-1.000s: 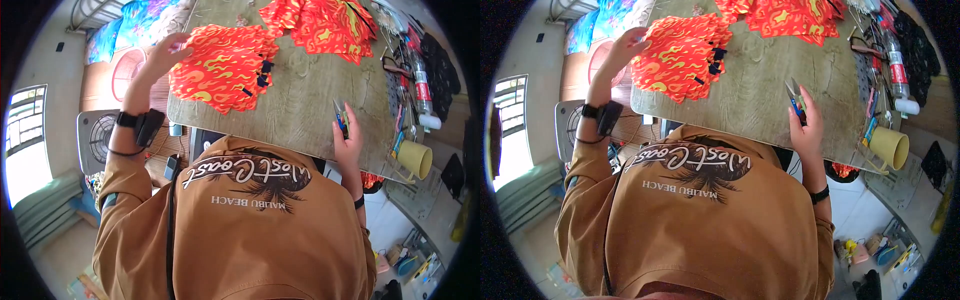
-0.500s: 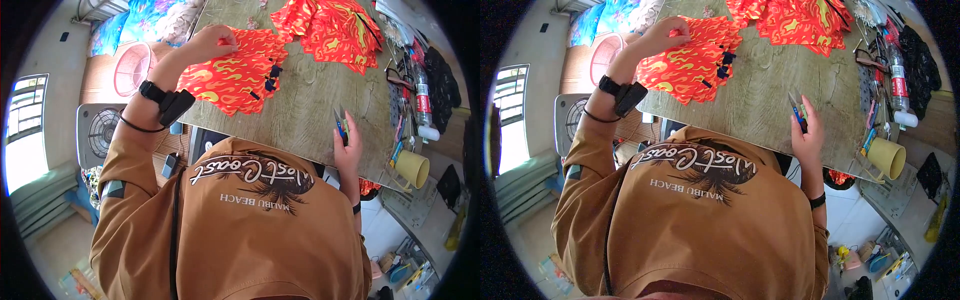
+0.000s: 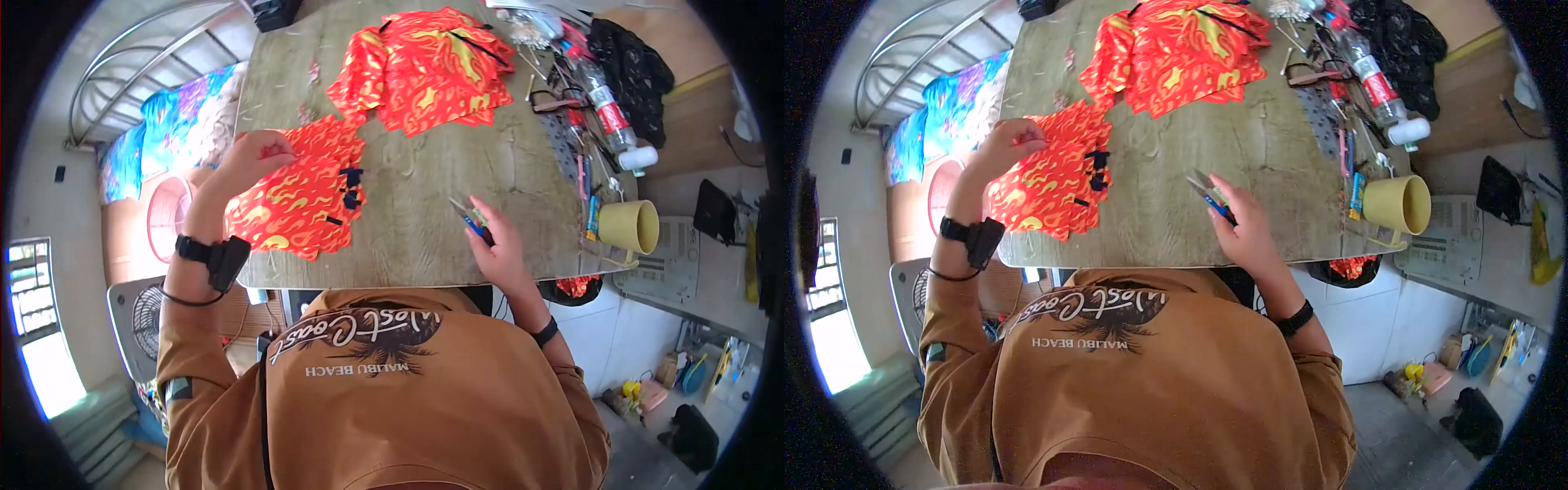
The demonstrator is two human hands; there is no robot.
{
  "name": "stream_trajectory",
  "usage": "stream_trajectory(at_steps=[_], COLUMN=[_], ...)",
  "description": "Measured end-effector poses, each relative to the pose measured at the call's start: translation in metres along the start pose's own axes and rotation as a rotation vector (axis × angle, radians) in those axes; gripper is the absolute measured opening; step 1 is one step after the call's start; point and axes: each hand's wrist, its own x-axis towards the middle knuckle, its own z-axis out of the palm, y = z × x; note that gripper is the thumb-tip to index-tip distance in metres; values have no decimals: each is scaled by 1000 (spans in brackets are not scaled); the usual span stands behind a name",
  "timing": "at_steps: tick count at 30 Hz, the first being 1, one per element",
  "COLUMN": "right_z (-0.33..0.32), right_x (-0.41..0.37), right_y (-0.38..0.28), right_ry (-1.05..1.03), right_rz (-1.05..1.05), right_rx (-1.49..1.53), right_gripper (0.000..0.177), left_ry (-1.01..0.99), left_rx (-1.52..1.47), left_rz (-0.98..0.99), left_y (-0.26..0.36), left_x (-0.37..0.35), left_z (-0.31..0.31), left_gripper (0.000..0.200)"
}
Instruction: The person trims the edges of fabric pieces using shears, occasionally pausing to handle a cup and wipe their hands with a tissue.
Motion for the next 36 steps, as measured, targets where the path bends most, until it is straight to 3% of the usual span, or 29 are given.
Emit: stream_trajectory(at_steps=[5,10,13,15,18,22,24,28,33,36], right_z=[0,-4,-5,-6,5,4,0,3,1,4], right_x=[1,1,3,3,2,0,-1,0,2,0], right_y=[0,-2,-4,-5,7,10,6,10,8,15], right_ry=[0,-37,-50,-20,24,63,-19,2,-55,-24], right_rz=[2,-5,8,29,-139,-133,-139,-145,-93,-175], right_rx=[73,27,77,85,42,3,104,134,100,172], right_gripper=[46,47,47,47,48,51,51,51,52,52], left_ry=[198,281,335,335,334,469,469,410,420,450], left_rx=[105,307,241,242,227,280,475,394,445,451], left_rz=[-49,94,333,394,524,718,592,549,603,653], left_y=[-9,6,37,69,112,125,125,108,114,115], left_x=[6,33,79,104,141,186,189,204,197,196], left_z=[-10,-3,13,28,54,86,91,88,83,83], left_gripper=[15,16,22,23,24,24,28,32,32,28])
